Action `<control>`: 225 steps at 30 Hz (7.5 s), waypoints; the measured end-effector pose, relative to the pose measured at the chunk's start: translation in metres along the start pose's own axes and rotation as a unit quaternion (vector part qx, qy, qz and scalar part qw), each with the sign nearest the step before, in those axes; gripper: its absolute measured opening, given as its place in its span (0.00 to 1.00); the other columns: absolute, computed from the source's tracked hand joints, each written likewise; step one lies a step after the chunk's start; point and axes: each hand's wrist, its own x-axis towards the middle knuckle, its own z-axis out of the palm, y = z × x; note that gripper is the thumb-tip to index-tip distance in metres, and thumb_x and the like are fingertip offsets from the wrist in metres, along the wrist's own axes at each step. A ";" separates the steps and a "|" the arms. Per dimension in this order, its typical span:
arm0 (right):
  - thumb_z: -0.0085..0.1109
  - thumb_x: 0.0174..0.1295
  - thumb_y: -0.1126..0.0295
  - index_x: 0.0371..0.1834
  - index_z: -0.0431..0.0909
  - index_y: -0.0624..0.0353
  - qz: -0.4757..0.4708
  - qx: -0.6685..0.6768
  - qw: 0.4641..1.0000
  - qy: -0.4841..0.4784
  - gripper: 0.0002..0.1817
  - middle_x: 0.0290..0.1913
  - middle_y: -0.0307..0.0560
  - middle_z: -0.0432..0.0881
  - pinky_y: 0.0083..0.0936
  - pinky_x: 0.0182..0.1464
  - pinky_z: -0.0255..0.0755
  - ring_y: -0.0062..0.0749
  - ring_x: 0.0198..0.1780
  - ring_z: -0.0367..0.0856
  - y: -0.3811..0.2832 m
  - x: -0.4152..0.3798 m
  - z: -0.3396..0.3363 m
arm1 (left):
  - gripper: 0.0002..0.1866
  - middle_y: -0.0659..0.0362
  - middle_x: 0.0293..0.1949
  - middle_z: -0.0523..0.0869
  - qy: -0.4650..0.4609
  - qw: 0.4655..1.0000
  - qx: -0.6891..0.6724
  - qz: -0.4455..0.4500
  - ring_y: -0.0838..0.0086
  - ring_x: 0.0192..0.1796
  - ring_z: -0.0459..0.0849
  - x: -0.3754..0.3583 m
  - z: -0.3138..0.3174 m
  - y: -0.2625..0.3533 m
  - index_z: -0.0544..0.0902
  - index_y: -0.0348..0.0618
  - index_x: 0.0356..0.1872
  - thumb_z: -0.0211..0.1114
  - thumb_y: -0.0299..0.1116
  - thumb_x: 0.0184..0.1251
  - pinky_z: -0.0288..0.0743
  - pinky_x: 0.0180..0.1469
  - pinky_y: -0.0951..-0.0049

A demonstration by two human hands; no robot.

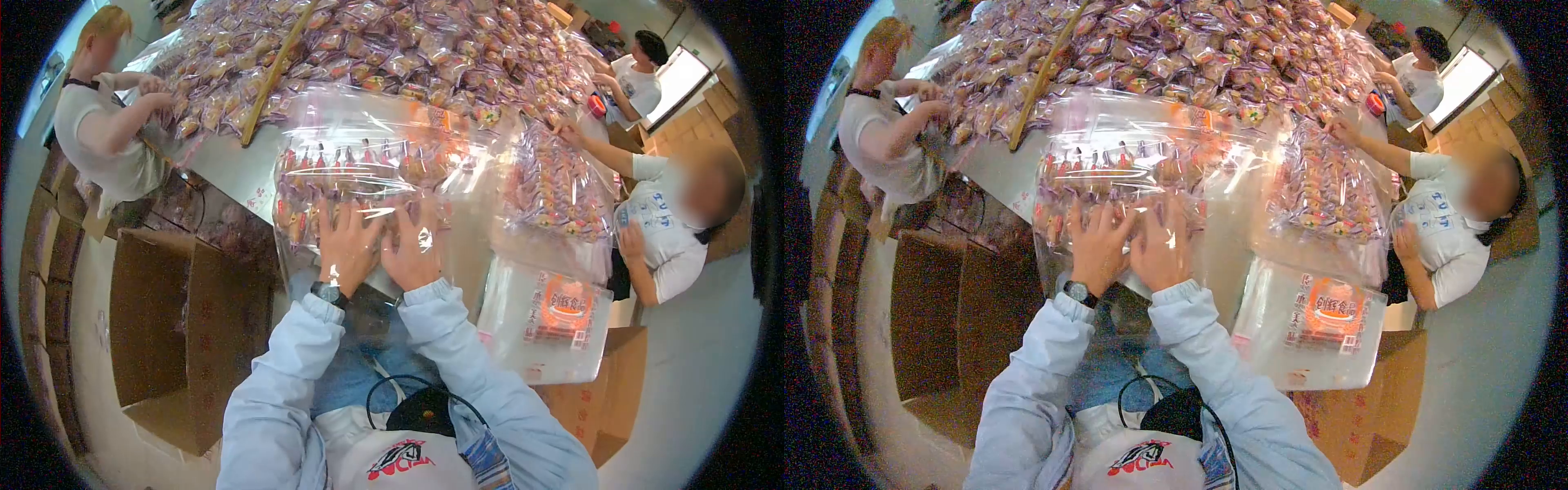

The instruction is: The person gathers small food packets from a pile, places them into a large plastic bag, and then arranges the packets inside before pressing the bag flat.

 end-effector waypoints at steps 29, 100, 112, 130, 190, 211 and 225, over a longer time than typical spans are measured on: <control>0.66 0.62 0.59 0.66 0.78 0.50 0.050 -0.141 0.974 -0.171 0.28 0.54 0.49 0.85 0.45 0.55 0.81 0.49 0.47 0.89 0.023 0.006 0.015 | 0.25 0.50 0.59 0.84 0.058 0.996 -0.065 -0.031 0.51 0.69 0.77 -0.010 0.012 -0.005 0.85 0.51 0.61 0.69 0.36 0.60 0.67 0.75 0.44; 0.79 0.51 0.63 0.58 0.80 0.53 -0.356 0.109 0.903 -0.216 0.30 0.68 0.53 0.78 0.49 0.78 0.63 0.56 0.72 0.72 0.004 0.022 0.011 | 0.23 0.53 0.59 0.82 0.130 0.981 -0.078 -0.120 0.51 0.70 0.74 -0.049 -0.003 -0.041 0.85 0.49 0.60 0.64 0.29 0.63 0.61 0.77 0.46; 0.78 0.53 0.61 0.57 0.80 0.53 -0.261 0.071 0.933 -0.236 0.28 0.64 0.51 0.81 0.47 0.71 0.68 0.52 0.68 0.77 0.015 0.025 0.029 | 0.25 0.60 0.58 0.83 0.149 0.971 -0.063 -0.174 0.57 0.67 0.76 -0.039 -0.001 -0.037 0.87 0.53 0.57 0.74 0.32 0.53 0.66 0.71 0.53; 0.80 0.51 0.59 0.61 0.79 0.53 -0.297 0.099 0.940 -0.134 0.33 0.66 0.53 0.80 0.48 0.74 0.67 0.50 0.69 0.77 0.025 0.025 0.044 | 0.18 0.59 0.54 0.84 0.156 0.964 -0.064 -0.207 0.57 0.60 0.77 -0.027 0.003 -0.043 0.87 0.50 0.45 0.74 0.35 0.50 0.67 0.65 0.53; 0.68 0.56 0.64 0.72 0.74 0.53 -0.222 -0.012 0.973 -0.059 0.36 0.68 0.48 0.79 0.48 0.69 0.66 0.46 0.60 0.79 -0.012 0.037 0.069 | 0.34 0.62 0.74 0.74 0.051 0.994 -0.017 -0.099 0.63 0.79 0.65 -0.022 0.004 -0.062 0.77 0.57 0.71 0.70 0.43 0.61 0.56 0.69 0.42; 0.65 0.59 0.60 0.64 0.81 0.53 -0.188 0.056 0.974 -0.115 0.28 0.68 0.54 0.79 0.51 0.74 0.65 0.59 0.72 0.71 0.010 0.044 0.066 | 0.38 0.65 0.72 0.77 -0.003 0.994 0.041 -0.105 0.64 0.78 0.69 -0.013 0.009 -0.053 0.72 0.52 0.74 0.68 0.53 0.64 0.41 0.77 0.22; 0.69 0.57 0.62 0.66 0.79 0.52 -0.180 0.061 0.976 -0.108 0.30 0.62 0.56 0.82 0.49 0.67 0.73 0.54 0.67 0.76 -0.001 0.049 0.050 | 0.36 0.65 0.64 0.83 0.009 0.996 0.051 -0.076 0.63 0.75 0.72 -0.003 -0.002 -0.052 0.74 0.59 0.74 0.65 0.30 0.60 0.46 0.77 0.31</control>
